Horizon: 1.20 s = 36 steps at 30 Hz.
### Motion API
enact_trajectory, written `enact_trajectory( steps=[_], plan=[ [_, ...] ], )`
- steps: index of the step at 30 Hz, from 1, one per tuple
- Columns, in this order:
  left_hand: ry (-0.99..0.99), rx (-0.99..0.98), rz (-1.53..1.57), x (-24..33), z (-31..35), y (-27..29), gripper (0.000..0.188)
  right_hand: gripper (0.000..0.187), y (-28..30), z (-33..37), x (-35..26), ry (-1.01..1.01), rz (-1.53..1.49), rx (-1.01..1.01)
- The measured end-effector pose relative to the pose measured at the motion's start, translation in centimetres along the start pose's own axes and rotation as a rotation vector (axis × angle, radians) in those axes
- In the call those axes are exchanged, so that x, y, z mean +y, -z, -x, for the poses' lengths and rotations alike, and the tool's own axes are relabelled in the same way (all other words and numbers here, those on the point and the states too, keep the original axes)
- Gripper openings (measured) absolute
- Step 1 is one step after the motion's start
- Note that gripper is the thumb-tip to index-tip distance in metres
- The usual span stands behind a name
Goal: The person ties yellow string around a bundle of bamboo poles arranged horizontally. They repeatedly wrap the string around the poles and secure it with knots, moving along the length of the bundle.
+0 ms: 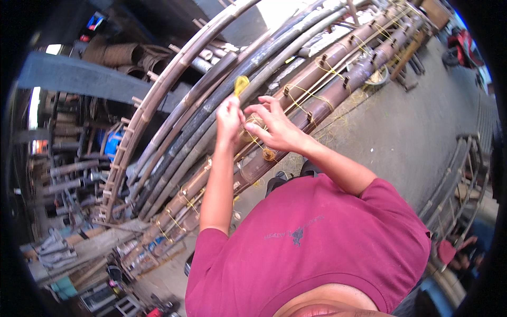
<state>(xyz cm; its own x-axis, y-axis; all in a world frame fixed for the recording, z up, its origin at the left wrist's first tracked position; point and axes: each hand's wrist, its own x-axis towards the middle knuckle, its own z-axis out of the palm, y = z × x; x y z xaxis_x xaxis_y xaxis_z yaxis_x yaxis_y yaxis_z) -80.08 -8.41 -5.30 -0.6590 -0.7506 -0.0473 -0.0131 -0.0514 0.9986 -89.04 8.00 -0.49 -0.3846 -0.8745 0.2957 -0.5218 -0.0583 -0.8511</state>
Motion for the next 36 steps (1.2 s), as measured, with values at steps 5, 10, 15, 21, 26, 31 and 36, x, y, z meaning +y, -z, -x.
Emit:
enact_trajectory(
  steps=[5, 10, 15, 21, 26, 31, 36],
  plan=[
    [-0.07, 0.389, 0.288, 3.2, 0.1, 4.3, 0.08, 0.032, 1.4, 6.5, 6.5, -0.36, -0.188, -0.591],
    [0.048, 0.512, 0.383, 2.0, 10.0, 4.4, 0.05, 0.046, -4.9, 16.0, 17.9, -0.32, 0.108, -0.828],
    [0.273, 0.509, 0.213, -2.2, 20.2, 0.0, 0.031, 0.047, -8.3, 14.4, 18.5, 0.039, -0.088, -0.951],
    [0.538, 0.534, 0.259, -11.5, 29.0, -4.7, 0.031, 0.022, -4.0, 17.1, 7.9, -0.535, -0.926, -1.439],
    [0.547, -0.185, 0.525, -8.8, 32.7, -11.3, 0.031, 0.026, 0.0, 25.9, 9.4, -0.409, -0.562, -1.938],
    [0.477, -0.505, 0.051, -10.0, 37.6, -15.1, 0.051, 0.025, 9.3, 21.0, 5.3, -0.275, -0.152, -1.591],
    [0.381, -0.227, 0.497, -4.1, 35.6, -15.3, 0.073, 0.028, 9.1, 26.3, 5.3, -0.428, -0.327, -1.955]
  ],
)
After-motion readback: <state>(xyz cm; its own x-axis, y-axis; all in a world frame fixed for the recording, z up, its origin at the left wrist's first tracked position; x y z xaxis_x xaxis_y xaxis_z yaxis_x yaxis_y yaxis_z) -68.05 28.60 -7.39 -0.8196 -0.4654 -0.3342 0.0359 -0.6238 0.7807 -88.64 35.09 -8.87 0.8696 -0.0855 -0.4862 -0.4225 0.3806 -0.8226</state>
